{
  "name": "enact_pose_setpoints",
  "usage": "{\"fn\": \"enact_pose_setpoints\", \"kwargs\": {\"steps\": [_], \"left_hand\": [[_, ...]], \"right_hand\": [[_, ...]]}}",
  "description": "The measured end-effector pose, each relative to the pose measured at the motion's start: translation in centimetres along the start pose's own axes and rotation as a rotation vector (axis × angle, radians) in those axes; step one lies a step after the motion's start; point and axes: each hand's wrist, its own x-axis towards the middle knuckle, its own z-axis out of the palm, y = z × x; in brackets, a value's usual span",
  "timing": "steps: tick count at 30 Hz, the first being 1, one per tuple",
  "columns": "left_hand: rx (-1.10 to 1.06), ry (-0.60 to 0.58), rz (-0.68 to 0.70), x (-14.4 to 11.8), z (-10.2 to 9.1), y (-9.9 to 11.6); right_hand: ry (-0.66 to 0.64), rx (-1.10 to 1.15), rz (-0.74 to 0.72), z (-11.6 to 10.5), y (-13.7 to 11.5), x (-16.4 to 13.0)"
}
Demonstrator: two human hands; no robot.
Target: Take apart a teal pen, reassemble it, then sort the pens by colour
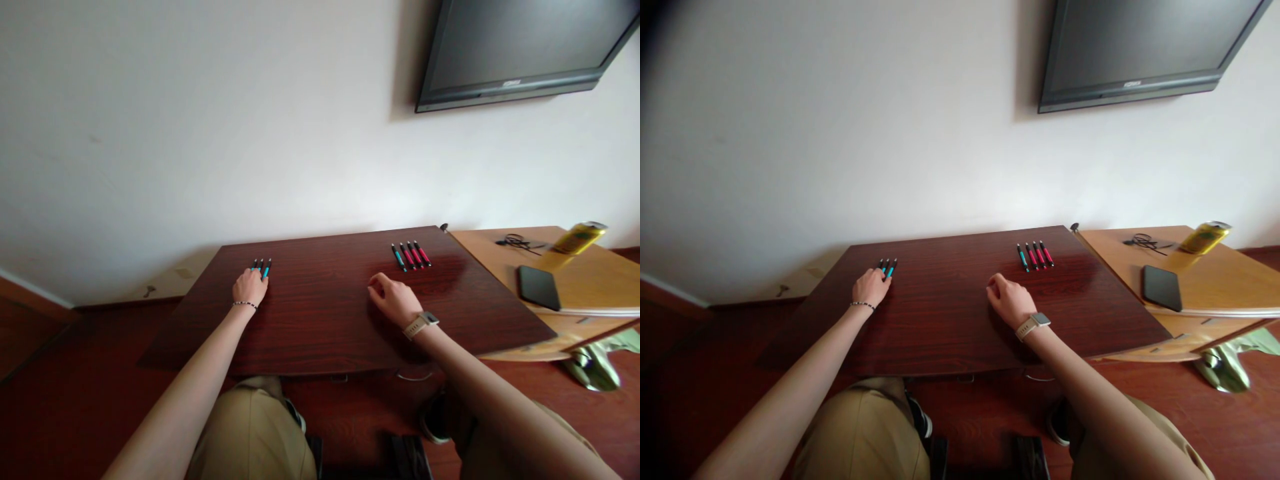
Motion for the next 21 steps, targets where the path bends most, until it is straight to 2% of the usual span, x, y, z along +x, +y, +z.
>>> {"fn": "enact_pose_setpoints", "kwargs": {"steps": [4, 7, 13, 21], "left_hand": [[-0.009, 0.06, -0.017, 0.0, -0.3, -0.1], [0.007, 0.098, -0.057, 0.0, -0.6, -0.4], [0.053, 0.035, -0.07, -0.1, -0.4, -1.3], [0.069, 0.033, -0.05, 0.1, 0.3, -1.8]], "right_hand": [[-0.002, -0.173, 0.294, -2.4, 4.6, 2.4], [-0.032, -0.207, 0.412, -3.2, 7.3, 3.4], [-0.059, -0.211, 0.441, -1.9, 9.7, 4.4], [-0.028, -0.229, 0.454, -0.7, 10.0, 5.8]]}}
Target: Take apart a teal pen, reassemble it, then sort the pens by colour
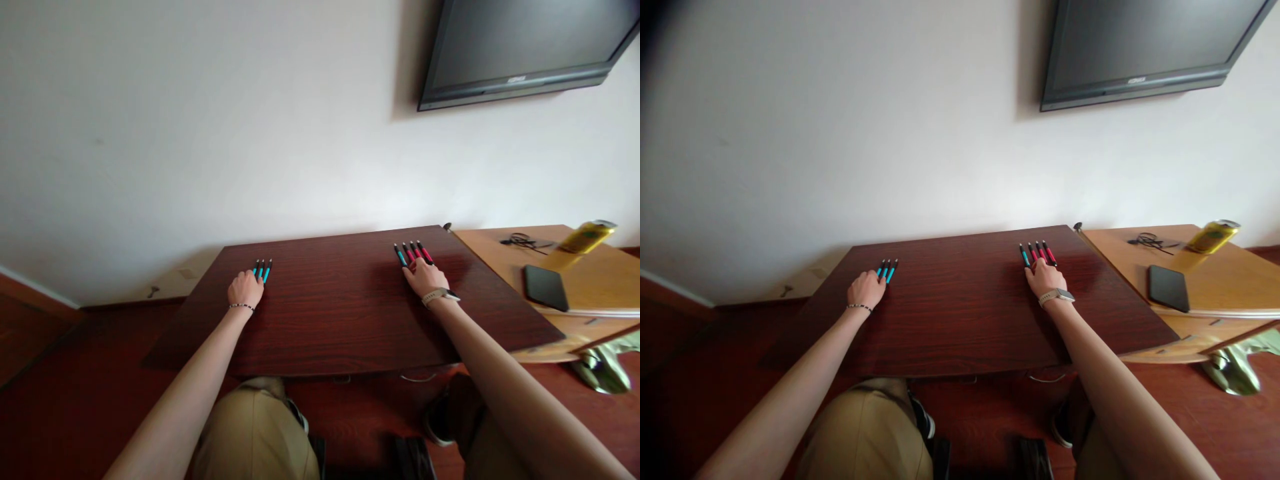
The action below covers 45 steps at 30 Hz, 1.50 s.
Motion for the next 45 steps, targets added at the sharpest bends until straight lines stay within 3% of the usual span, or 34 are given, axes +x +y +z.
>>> {"fn": "enact_pose_setpoints", "kwargs": {"steps": [11, 14, 18, 23, 27, 30, 34, 38, 42, 45], "left_hand": [[-0.033, 0.013, -0.008, -0.3, -0.9, -0.3], [-0.084, 0.077, 0.033, -0.9, -1.3, 0.8], [-0.264, 0.06, 0.153, -2.9, -1.9, 4.3], [-0.828, -0.208, 0.294, -7.6, -2.5, 11.4], [-1.424, -0.482, 0.141, -10.9, -3.4, 16.2], [-1.598, -0.461, 0.051, -11.8, -4.2, 17.8], [-1.564, -0.448, 0.081, -11.8, -4.4, 17.6], [-1.488, -0.454, 0.093, -10.8, -3.4, 16.0], [-1.265, -0.286, 0.029, -7.9, -2.2, 12.2], [-0.848, -0.115, -0.012, -5.1, -1.9, 8.3]], "right_hand": [[0.01, 0.01, 0.013, -0.4, -0.2, 0.5], [-0.004, 0.206, 0.004, -0.8, -0.7, 0.2], [-0.196, 0.738, -0.018, -0.7, -3.1, -1.5], [-0.199, 0.865, -0.14, 0.6, -7.3, -6.5], [0.04, 0.667, -0.4, 0.7, -9.5, -11.0], [0.101, 0.504, -0.555, 0.7, -10.2, -13.0], [0.061, 0.403, -0.71, 0.8, -10.3, -13.9], [0.056, 0.391, -0.763, 0.4, -9.9, -14.0], [0.097, 0.385, -0.798, 0.2, -9.6, -13.9], [0.075, 0.399, -0.849, 0.5, -9.3, -13.7]]}}
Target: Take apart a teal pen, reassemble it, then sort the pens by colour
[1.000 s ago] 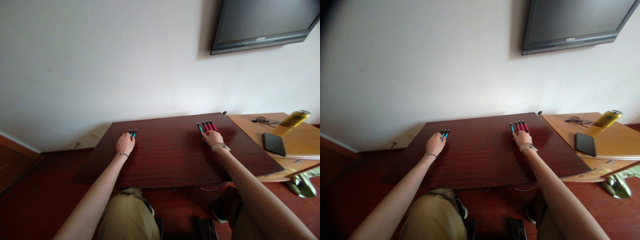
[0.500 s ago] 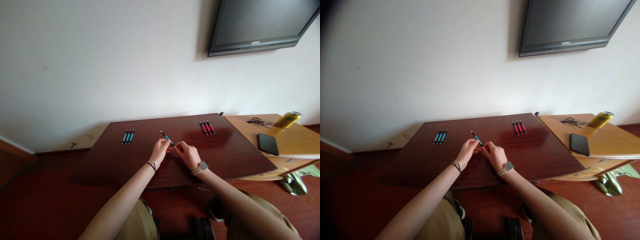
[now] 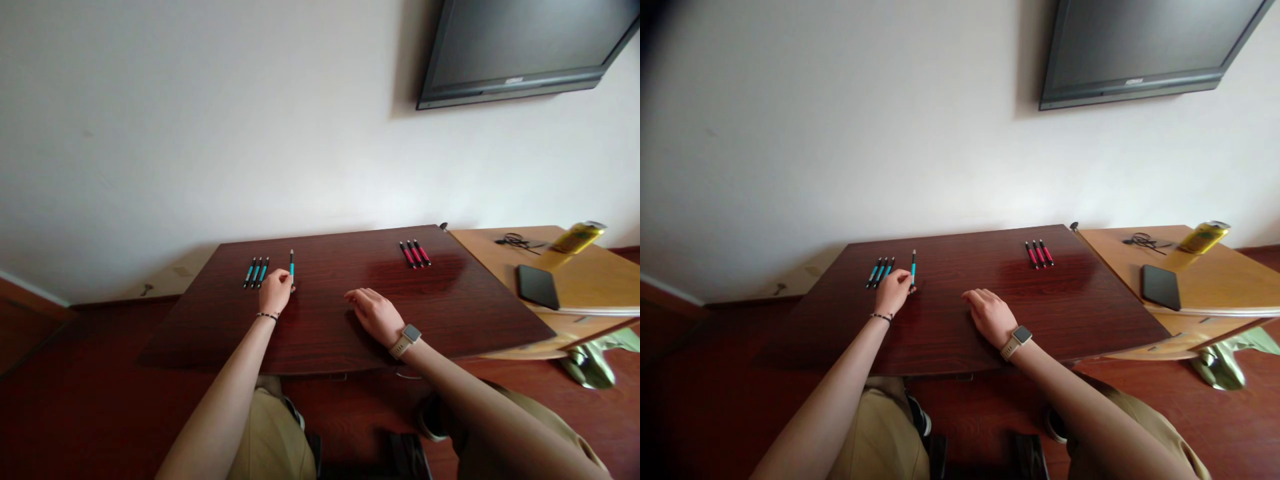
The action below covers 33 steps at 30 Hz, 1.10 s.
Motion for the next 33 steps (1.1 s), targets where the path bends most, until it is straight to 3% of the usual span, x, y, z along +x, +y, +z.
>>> {"fn": "enact_pose_setpoints", "kwargs": {"steps": [4, 10, 20, 33], "left_hand": [[0.404, 0.141, -0.012, 2.2, -2.9, -2.3], [0.625, 0.152, 0.019, 3.0, -2.7, -3.4], [0.709, 0.223, 0.137, 3.3, -2.4, -4.9], [0.709, 0.167, 0.155, 3.9, -1.6, -4.8]], "right_hand": [[-0.039, 0.052, -0.013, 0.3, 0.3, -0.2], [-0.081, 0.069, 0.001, 0.3, 0.2, -0.4], [-0.106, 0.074, 0.02, 0.0, -0.1, -0.6], [-0.117, 0.066, 0.024, 0.2, 0.2, -0.9]]}}
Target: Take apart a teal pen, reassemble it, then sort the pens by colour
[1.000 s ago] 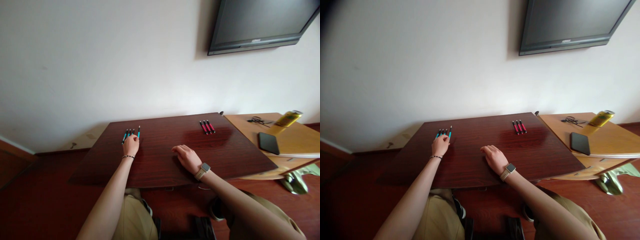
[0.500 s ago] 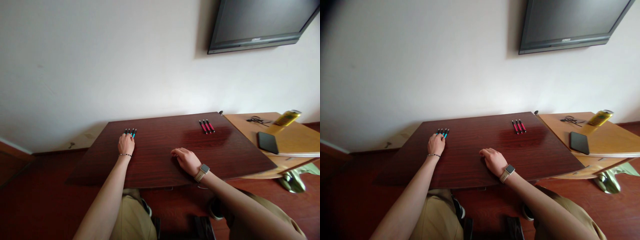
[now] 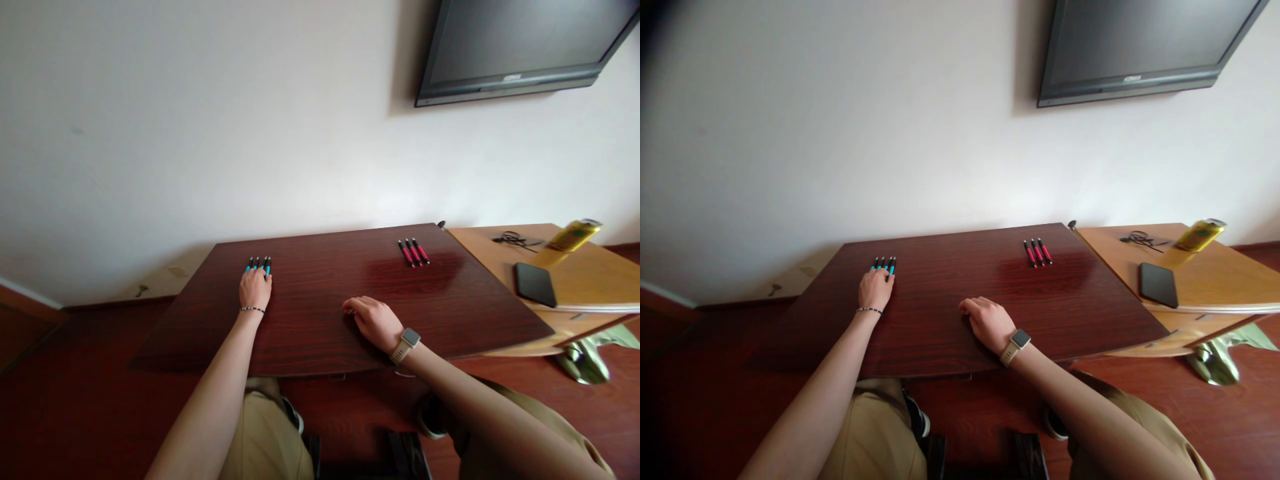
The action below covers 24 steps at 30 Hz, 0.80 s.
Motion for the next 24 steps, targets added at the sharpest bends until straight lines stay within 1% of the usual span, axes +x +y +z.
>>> {"fn": "enact_pose_setpoints", "kwargs": {"steps": [5, 8, 13, 17, 20, 24], "left_hand": [[-0.013, 0.008, 0.001, 0.3, 0.3, 0.2], [-0.014, 0.016, -0.02, 0.2, -0.1, 0.1], [0.012, 0.074, -0.089, -0.4, -1.2, -1.4], [0.032, 0.029, -0.099, -0.8, -1.2, -2.4], [0.017, 0.004, -0.09, -0.9, -1.1, -2.4], [-0.003, 0.011, -0.1, -0.8, -1.1, -2.2]], "right_hand": [[0.0, -0.002, 0.003, -0.1, 0.0, 0.0], [-0.003, -0.007, 0.0, -0.1, -0.1, 0.0], [0.004, -0.02, 0.015, -0.2, 0.0, 0.0], [0.015, -0.037, 0.021, -0.3, 0.0, 0.1], [0.012, -0.039, 0.018, -0.3, -0.1, 0.1], [0.007, -0.041, 0.025, -0.4, -0.1, 0.1]]}}
